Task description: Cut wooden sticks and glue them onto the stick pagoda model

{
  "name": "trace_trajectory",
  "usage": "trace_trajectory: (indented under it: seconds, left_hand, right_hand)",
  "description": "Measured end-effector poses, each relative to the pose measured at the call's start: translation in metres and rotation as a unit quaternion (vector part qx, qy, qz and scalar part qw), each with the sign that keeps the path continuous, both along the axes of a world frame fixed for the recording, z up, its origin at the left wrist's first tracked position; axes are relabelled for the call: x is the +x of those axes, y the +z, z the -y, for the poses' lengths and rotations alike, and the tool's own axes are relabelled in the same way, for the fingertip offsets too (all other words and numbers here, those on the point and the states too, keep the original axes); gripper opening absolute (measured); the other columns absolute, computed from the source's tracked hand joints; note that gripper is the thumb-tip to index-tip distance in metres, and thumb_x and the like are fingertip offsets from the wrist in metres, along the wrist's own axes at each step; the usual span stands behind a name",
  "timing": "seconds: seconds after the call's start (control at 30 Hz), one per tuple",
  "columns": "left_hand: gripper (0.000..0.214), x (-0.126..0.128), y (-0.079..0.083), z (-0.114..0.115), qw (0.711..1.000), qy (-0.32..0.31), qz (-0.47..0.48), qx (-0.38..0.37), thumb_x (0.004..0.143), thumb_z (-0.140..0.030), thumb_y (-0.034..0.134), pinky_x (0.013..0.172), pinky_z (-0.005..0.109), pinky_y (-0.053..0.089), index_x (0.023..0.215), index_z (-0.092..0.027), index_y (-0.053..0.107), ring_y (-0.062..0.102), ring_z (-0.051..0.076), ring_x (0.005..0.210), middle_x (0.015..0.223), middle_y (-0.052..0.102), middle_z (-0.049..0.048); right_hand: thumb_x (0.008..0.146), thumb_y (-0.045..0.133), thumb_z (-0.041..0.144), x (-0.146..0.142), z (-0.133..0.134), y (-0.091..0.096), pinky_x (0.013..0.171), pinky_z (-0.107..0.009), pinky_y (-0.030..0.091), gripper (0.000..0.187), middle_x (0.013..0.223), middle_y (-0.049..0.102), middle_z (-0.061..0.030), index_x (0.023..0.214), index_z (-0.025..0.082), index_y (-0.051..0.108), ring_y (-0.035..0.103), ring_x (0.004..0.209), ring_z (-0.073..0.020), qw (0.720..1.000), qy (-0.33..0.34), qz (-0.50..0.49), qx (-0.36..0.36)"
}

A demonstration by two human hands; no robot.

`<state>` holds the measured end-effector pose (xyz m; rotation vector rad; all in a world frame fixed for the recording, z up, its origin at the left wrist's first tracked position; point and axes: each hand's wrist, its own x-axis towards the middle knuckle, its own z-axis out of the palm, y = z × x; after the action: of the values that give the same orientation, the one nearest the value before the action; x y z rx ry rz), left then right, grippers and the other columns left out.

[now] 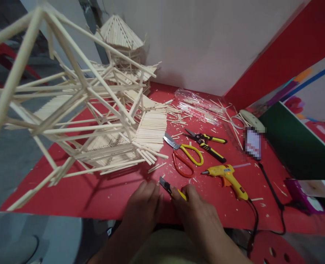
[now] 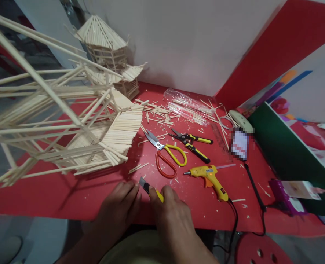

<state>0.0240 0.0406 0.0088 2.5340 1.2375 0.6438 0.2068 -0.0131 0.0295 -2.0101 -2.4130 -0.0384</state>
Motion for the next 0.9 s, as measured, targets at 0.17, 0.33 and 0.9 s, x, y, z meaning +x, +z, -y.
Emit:
trace_trajectory:
  seconds: [0.17, 0.33, 0.9]
  left_hand:
    - [0.025, -0.001, -0.008, 0.002, 1.0, 0.001, -0.001, -0.001, 0.096, -0.018, 0.042, 0.072, 0.037, 0.055, 0.109, -0.013, 0.063, 0.06, 0.023, 0.081, 0.097, 0.069, 0.0114]
    - [0.024, 0.001, -0.01, 0.0, 0.999, 0.016, 0.027, -0.028, 0.096, -0.017, 0.043, 0.072, 0.037, 0.055, 0.108, -0.018, 0.064, 0.06, 0.022, 0.08, 0.095, 0.068, 0.0086]
    - [0.024, 0.0, -0.016, -0.003, 0.998, 0.046, 0.038, -0.022, 0.098, -0.021, 0.043, 0.074, 0.033, 0.055, 0.103, -0.019, 0.067, 0.063, 0.021, 0.084, 0.094, 0.069, 0.0074]
  right_hand:
    - [0.088, 0.056, 0.022, 0.0, -0.004, -0.003, 0.046, -0.025, 0.018, 0.04, 0.084, 0.057, -0.0013, 0.126, 0.033, 0.053, 0.051, 0.057, -0.0131, 1.0, 0.001, -0.01, 0.012]
    - [0.092, 0.051, 0.024, 0.0, -0.005, -0.006, 0.046, -0.025, 0.019, 0.037, 0.084, 0.057, -0.0007, 0.127, 0.034, 0.053, 0.05, 0.054, -0.0124, 1.0, -0.005, -0.029, 0.009]
    - [0.102, 0.034, 0.04, 0.006, -0.002, -0.009, 0.044, -0.024, 0.02, 0.033, 0.08, 0.057, -0.0005, 0.124, 0.034, 0.058, 0.052, 0.051, -0.0106, 0.995, -0.027, -0.094, -0.005]
